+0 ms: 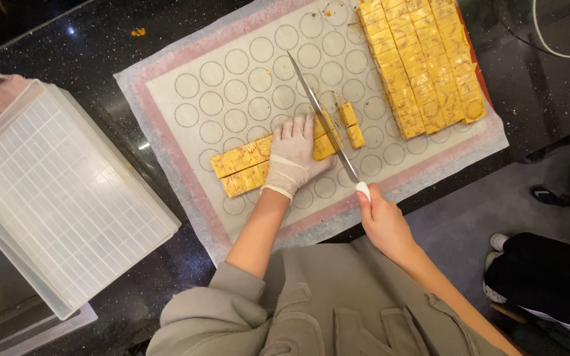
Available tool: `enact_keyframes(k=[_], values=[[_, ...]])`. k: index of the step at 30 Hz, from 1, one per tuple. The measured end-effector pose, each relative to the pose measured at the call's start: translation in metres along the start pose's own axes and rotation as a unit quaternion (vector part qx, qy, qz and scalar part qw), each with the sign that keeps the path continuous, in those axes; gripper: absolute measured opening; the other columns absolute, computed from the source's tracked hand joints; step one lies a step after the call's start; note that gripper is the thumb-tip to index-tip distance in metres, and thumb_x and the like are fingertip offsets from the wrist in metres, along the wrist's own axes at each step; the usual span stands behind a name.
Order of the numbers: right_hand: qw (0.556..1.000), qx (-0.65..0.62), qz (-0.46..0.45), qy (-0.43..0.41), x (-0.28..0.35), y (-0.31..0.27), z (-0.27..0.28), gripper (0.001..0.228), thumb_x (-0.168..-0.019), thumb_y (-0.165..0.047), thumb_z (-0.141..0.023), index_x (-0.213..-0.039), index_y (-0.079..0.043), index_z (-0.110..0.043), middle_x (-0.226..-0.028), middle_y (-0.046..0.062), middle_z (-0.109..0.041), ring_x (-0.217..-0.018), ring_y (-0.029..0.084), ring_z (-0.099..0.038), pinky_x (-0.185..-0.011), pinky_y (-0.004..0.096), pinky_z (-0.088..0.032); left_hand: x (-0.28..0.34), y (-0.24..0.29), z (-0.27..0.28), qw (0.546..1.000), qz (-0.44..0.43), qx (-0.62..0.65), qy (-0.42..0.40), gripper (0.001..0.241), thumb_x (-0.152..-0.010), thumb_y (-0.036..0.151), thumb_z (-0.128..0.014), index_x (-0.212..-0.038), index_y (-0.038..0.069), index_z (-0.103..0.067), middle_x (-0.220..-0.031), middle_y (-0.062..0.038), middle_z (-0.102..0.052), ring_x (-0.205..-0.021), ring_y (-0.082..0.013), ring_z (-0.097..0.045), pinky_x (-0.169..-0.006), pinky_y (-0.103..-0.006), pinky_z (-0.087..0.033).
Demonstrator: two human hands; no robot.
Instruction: Cutting a large block of yellow pastry into small squares using a knife
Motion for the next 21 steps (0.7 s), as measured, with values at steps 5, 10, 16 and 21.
enact_keyframes(k=[5, 10, 16, 21], values=[[1.0, 0.008, -0.001, 0.003, -0.01, 0.007, -0.006, 0.043, -0.103, -0.046, -0.029, -0.111, -0.009, -0.05, -0.081, 0.038, -0.065, -0.092, 0.055, -0.064, -0.081, 0.06, -0.051, 0.001, 0.001, 0.005, 1.0, -0.005, 0.01, -0.002, 0.109, -0.066, 0.069, -0.064, -0.147, 0.004, -0.029, -0.134, -0.014, -0.044, -0.132, -0.0309, -0.04, -0.108, -0.0469, -0.029], [1.0, 0.018, 0.002, -0.002, -0.021, -0.017, 0.0, 0.043, -0.103, -0.046, -0.031, -0.115, -0.01, -0.05, -0.081, 0.037, -0.066, -0.093, 0.054, -0.064, -0.081, 0.06, -0.051, 0.002, 0.002, 0.011, 1.0, -0.005, 0.023, -0.001, 0.108, -0.067, 0.066, -0.064, -0.147, 0.003, -0.028, -0.136, -0.015, -0.043, -0.13, -0.0298, -0.042, -0.108, -0.0456, -0.03], [0.999, 0.014, 0.04, 0.03, -0.042, -0.032, 0.0, 0.042, -0.103, -0.046, -0.033, -0.114, -0.008, -0.049, -0.081, 0.037, -0.064, -0.091, 0.053, -0.064, -0.079, 0.059, -0.051, 0.0, 0.001, 0.021, 0.999, 0.005, 0.017, 0.026, 0.112, -0.059, 0.065, -0.069, -0.143, 0.001, -0.033, -0.128, -0.014, -0.046, -0.121, -0.0301, -0.049, -0.105, -0.0461, -0.035], [1.0, -0.009, 0.023, 0.017, -0.015, -0.017, 0.0, 0.041, -0.103, -0.041, -0.033, -0.113, -0.004, -0.049, -0.084, 0.04, -0.064, -0.092, 0.056, -0.063, -0.079, 0.062, -0.051, 0.001, -0.003, 0.003, 0.999, 0.026, 0.014, 0.035, 0.113, -0.052, 0.063, -0.072, -0.141, 0.003, -0.034, -0.122, -0.011, -0.047, -0.117, -0.0292, -0.05, -0.101, -0.045, -0.038]])
Point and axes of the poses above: each hand's wrist, its own x-axis away from the middle knuckle, its own z-axis out of the back of the hand, y = z × x, the point moved 9 cm from there along -x, towards the middle knuckle
